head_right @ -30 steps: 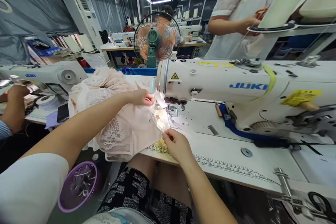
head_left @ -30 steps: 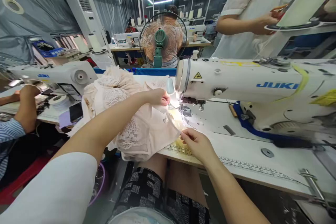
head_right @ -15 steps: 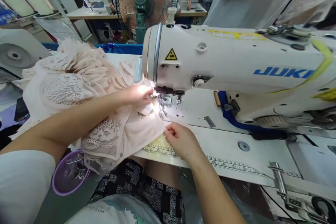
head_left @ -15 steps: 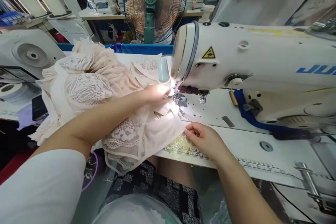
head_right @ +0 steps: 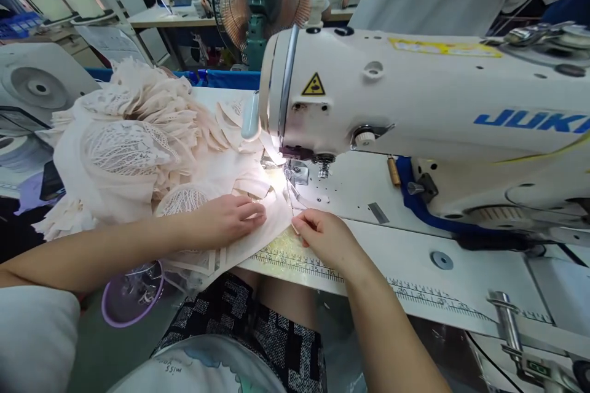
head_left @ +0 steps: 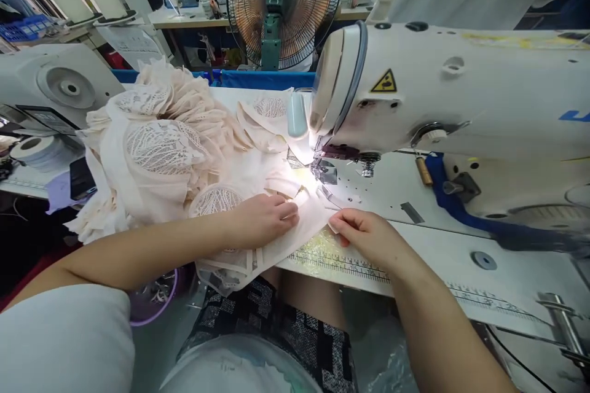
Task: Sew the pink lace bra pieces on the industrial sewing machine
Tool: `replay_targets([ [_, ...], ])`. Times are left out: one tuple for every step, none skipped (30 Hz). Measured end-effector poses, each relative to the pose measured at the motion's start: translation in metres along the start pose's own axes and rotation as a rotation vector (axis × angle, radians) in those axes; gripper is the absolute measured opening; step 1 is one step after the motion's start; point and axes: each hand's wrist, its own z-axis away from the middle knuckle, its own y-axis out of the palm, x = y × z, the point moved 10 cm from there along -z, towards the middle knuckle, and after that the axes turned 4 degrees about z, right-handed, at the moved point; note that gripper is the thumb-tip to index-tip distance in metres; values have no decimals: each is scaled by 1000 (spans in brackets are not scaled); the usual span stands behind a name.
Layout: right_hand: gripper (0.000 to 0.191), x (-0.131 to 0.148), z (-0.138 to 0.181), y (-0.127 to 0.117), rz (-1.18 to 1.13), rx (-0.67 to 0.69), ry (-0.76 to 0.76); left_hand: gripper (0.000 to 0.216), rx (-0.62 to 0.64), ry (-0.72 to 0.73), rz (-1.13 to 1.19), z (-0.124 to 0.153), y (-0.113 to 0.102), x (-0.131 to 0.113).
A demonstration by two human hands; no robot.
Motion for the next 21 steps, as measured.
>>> replay_targets([
  [37,3,-3,-2,17,-8,-10,34,0,4,-19,0,1,0],
  [36,6,-7,-3,29,-19,-22,35,3,11,-37,0,1,-1],
  [34,8,-10,-5,38,-28,-31,35,4,12,-54,0,1,-2],
  [32,10,-13,-5,42,-32,-38,35,3,6,-68,1,0,-2],
  [30,11,-16,-5,41,-32,-44,34,3,-2,-75,2,-1,-1],
  [28,12,-18,-5,30,-30,-46,33,2,-14,-74,4,-1,-1],
  [27,13,-19,-3,9,-25,-45,32,0,-27,-70,6,-2,1],
  [28,13,-19,-2,-22,-23,-44,31,-5,-40,-63,9,-2,3],
  [28,15,-18,-1,-59,-29,-45,30,-7,-49,-57,13,-2,4],
  [29,17,-17,1,-95,-37,-45,28,-9,-52,-53,16,-2,6],
  [30,18,-15,3,-131,-44,-40,27,-20,-49,-53,20,-4,6],
  [30,21,-14,7,-165,-44,-35,27,-47,-38,-56,23,-6,6],
  [31,24,-12,12,-190,-35,-33,28,-85,-13,-61,27,-10,4],
  [31,27,-11,17,-200,-25,-34,29,-130,23,-70,29,-15,1],
  [30,30,-10,22,-191,-22,-38,29,-174,58,-82,32,-19,-2],
  [29,33,-9,25,-168,-29,-42,27,-212,86,-91,33,-23,-4],
  [27,34,-9,27,-135,-46,-44,24,-228,104,-93,34,-24,-5],
  [25,35,-8,28,-101,-66,-42,21,-223,107,-85,34,-23,-5],
  [24,35,-7,29,-72,-81,-38,18,-204,104,-70,33,-21,-3],
  [24,35,-6,31,-51,-89,-35,20,-180,104,-51,31,-18,-2],
  [24,35,-5,33,-33,-90,-35,25,-155,106,-35,30,-14,0],
])
